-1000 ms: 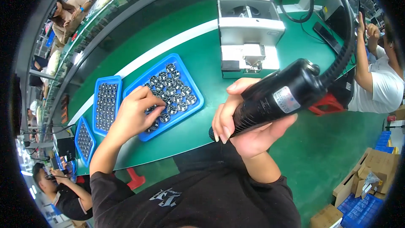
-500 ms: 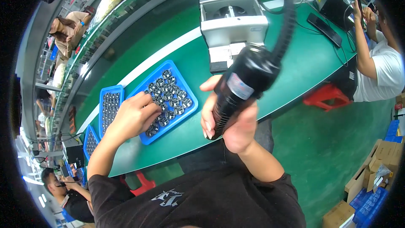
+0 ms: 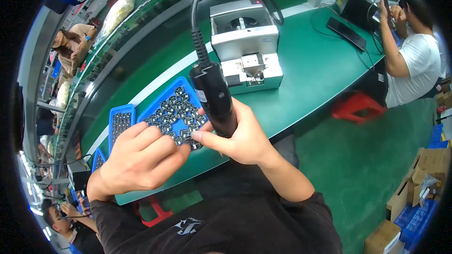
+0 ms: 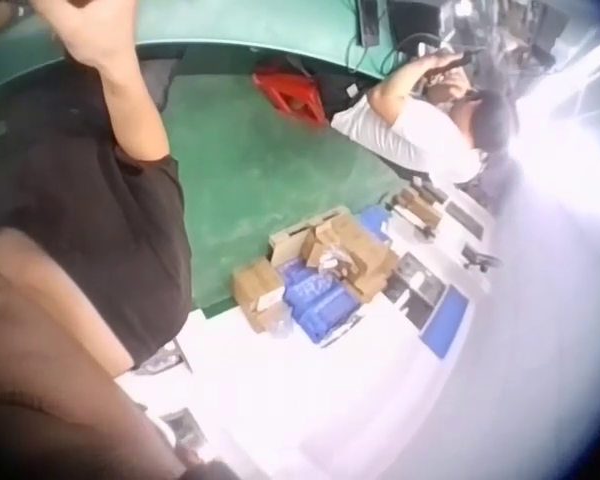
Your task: The person fastens screws into electronic components organized on a blue tray, using an electric screwdriver.
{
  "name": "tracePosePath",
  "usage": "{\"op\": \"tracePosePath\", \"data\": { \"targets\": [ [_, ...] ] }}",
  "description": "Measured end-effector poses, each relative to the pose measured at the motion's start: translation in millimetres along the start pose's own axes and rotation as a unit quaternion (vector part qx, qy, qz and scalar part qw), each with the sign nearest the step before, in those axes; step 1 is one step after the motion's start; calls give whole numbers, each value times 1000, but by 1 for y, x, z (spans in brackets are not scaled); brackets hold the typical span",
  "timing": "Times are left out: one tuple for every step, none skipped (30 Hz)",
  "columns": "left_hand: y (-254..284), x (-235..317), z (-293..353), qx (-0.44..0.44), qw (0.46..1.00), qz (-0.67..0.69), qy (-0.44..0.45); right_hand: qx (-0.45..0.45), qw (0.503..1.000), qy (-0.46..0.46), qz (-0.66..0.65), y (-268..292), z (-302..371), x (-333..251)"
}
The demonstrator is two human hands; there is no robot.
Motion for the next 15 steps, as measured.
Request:
{"op": "tracePosePath", "data": {
  "targets": [
    [-3, 2, -1, -6, 1000, 8, -2, 1, 1000, -1, 0, 3, 2, 0],
    [-7, 3, -3, -11, 1000, 18, -8, 4, 1000, -3, 4, 6, 5, 0],
    [-8, 5, -4, -10, 1000, 21, -12, 6, 1000, -7, 8, 8, 8, 0],
    [-9, 6, -4, -4, 1000, 17, -12, 10, 1000, -7, 7, 11, 10, -1],
    [-9, 6, -5, 3, 1000, 14, -10, 10, 1000, -10, 16, 13, 11, -2],
    [-12, 7, -5, 2, 1000, 16, -11, 10, 1000, -14, 24, 14, 13, -1],
    [-14, 8, -6, 10, 1000, 14, -11, 11, 1000, -15, 23, 17, 13, 1],
    [-15, 9, -6, 21, 1000, 12, -12, 22, 999, -13, 37, 23, 14, 3],
    [-18, 9, -6, 22, 1000, 14, -14, 32, 998, -10, 50, 28, 15, 4],
    [-19, 8, -6, 41, 998, 37, -5, 35, 998, -10, 51, 30, 17, 4],
    [-18, 5, -4, 56, 997, 56, 6, 40, 998, -14, 36, 32, 18, 4],
    [-22, 7, -1, 54, 997, 54, 7, 45, 999, -18, 20, 34, 18, 4],
    [-18, -1, 6, 105, 988, 92, 61, 44, 999, -17, 19, 36, 18, 4],
    [-14, -9, 14, 155, 972, 132, 114, 44, 999, -18, 6, 38, 19, 6],
    [-17, -6, 16, 154, 973, 132, 112, 44, 999, -18, -7, 40, 19, 8]
  ]
}}
Point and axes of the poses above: each hand's wrist, its own z-axis away from the middle knuckle, its own y-axis out of the back of the hand, x = y × z, the point moved 10 cm from there along -z, towards the middle knuckle, and after that the axes turned 4 degrees about x, right-handed, at the moved point
